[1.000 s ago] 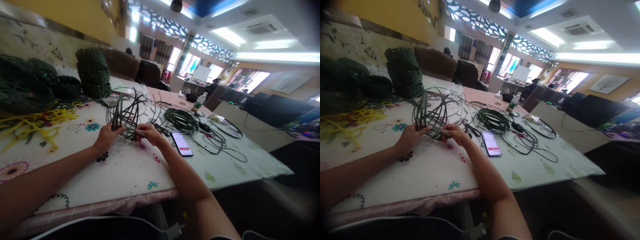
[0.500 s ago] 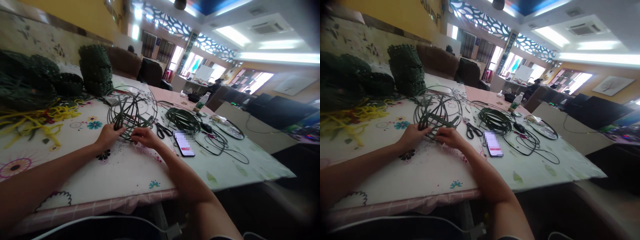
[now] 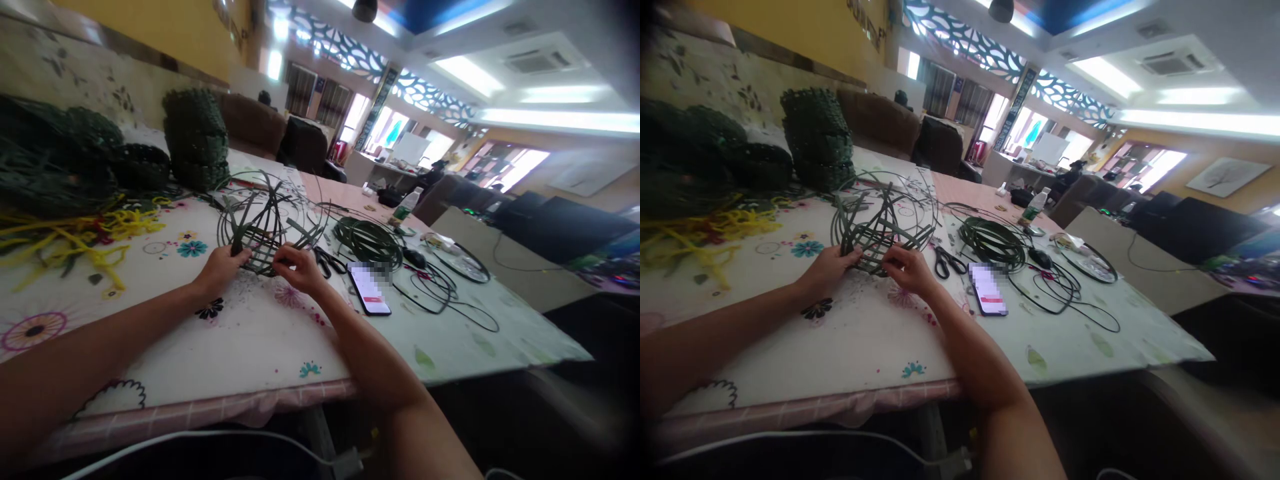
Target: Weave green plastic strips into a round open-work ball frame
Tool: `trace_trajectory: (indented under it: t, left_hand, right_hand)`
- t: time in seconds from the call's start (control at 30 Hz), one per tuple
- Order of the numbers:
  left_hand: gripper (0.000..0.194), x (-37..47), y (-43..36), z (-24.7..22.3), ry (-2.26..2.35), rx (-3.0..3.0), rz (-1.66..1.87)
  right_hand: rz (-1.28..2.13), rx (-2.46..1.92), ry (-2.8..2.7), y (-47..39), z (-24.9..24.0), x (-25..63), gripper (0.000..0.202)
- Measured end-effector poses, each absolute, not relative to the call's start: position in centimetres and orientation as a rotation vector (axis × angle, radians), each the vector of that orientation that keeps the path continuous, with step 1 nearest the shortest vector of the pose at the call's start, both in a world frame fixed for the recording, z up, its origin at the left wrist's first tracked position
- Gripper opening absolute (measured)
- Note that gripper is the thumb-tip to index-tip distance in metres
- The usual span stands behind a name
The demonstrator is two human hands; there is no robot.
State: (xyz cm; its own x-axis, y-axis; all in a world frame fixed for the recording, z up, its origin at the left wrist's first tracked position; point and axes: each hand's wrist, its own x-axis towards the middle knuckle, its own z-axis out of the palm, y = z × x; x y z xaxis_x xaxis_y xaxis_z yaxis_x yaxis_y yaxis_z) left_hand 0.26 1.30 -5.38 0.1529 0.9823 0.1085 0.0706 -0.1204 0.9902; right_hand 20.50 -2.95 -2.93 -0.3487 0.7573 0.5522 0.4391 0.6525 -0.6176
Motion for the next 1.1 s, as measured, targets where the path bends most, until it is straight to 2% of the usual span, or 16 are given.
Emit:
trace_trajectory:
  t: [0.33, 0.57, 0.8, 0.87, 0.97, 1.1]
  left_hand:
    - [0.038, 0.5, 1.3, -4.4, 0.998, 1.107, 1.135]
    - [0.035, 0.4, 1.8, -5.0, 0.998, 1.155, 1.161]
    - [0.041, 0.1, 1.4, -5.0, 0.977, 1.424, 1.046]
    - [0.04, 0.0, 1.1, -4.9, 1.059, 1.577, 1.003]
    - [0.037, 0.1, 0.7, -4.8, 1.167, 1.745, 0.954]
    - [0.034, 0.4, 0.4, -4.7, 1.145, 1.87, 0.931]
  right_hand:
    - [0.459, -0.911, -1.908, -2.2, -3.7, 21.2, 0.01]
    - [0.575, -0.983, -1.818, -1.6, -4.1, 21.8, 0.017]
    - [0.78, -1.079, -1.745, -1.6, -4.2, 21.9, 0.017]
    - [0.669, -1.133, -1.789, -2.1, -4.0, 21.3, 0.014]
    - [0.278, -1.214, -1.946, -3.1, -3.5, 20.2, 0.011]
    - [-0.226, -1.344, -2.24, -4.1, -3.1, 18.8, 0.022]
